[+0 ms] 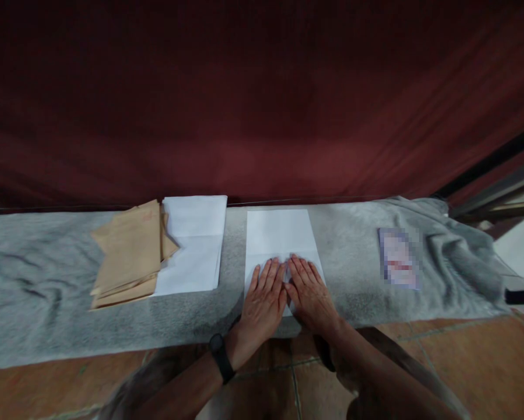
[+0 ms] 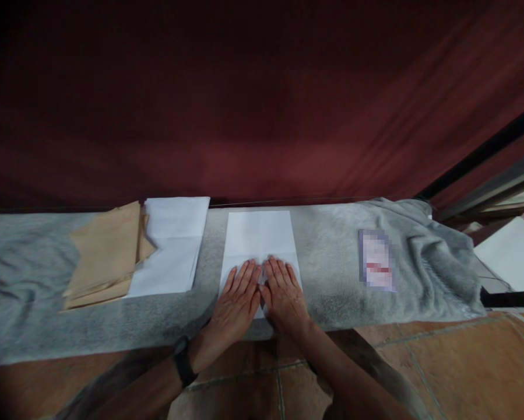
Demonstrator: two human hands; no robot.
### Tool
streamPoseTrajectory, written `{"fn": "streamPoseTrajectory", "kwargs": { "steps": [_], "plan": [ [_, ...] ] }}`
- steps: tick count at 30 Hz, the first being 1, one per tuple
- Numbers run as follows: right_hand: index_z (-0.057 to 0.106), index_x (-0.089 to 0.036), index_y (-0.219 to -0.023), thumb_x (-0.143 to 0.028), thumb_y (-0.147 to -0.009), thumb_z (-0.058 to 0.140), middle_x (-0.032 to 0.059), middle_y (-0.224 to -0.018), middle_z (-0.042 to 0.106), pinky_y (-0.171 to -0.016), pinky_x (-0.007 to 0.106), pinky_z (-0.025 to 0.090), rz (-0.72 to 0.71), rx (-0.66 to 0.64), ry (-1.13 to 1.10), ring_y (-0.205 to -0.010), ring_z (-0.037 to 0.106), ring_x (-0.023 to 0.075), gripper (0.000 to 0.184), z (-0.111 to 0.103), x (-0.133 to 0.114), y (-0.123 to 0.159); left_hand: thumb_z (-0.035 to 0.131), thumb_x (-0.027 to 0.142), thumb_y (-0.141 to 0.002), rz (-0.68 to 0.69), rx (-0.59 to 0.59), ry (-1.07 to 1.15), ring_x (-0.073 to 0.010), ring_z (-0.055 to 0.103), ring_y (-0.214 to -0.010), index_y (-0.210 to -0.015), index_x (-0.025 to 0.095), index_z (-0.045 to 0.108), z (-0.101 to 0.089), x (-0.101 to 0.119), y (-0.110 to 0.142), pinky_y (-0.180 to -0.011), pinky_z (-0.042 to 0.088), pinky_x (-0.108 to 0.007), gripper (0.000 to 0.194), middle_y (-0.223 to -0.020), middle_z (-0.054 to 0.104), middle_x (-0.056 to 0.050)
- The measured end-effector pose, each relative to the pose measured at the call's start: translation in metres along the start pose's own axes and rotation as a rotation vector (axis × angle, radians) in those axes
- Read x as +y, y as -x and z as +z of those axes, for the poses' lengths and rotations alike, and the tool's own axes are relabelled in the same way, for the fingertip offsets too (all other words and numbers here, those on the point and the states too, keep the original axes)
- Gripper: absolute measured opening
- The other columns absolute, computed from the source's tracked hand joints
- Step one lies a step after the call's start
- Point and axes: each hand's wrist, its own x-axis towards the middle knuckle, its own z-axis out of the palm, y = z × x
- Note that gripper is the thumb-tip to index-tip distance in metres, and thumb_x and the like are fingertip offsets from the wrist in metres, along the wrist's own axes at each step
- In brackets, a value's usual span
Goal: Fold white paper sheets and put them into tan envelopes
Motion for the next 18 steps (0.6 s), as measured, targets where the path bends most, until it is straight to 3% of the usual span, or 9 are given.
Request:
{"fn": "streamPoseTrajectory", "kwargs": {
  "steps": [18],
  "plan": [
    [0.031, -0.008, -0.157, -0.036, -0.106, 0.036, 0.0171, -0.161, 0.038, -0.121, 0.052, 0.030, 0.048, 0.006, 0.072, -0.147, 0.038, 0.0311, 0.058, -0.005, 0.024, 0.007, 0.036, 0.029, -0.101, -0.085, -0.007, -0.004, -0.0264, 0.027, -0.153, -0.155, 0.010, 0.035, -0.007, -0.017, 0.003, -0.126, 0.024, -0.051, 0.057, -0.163, 0.033, -0.015]
  ]
}}
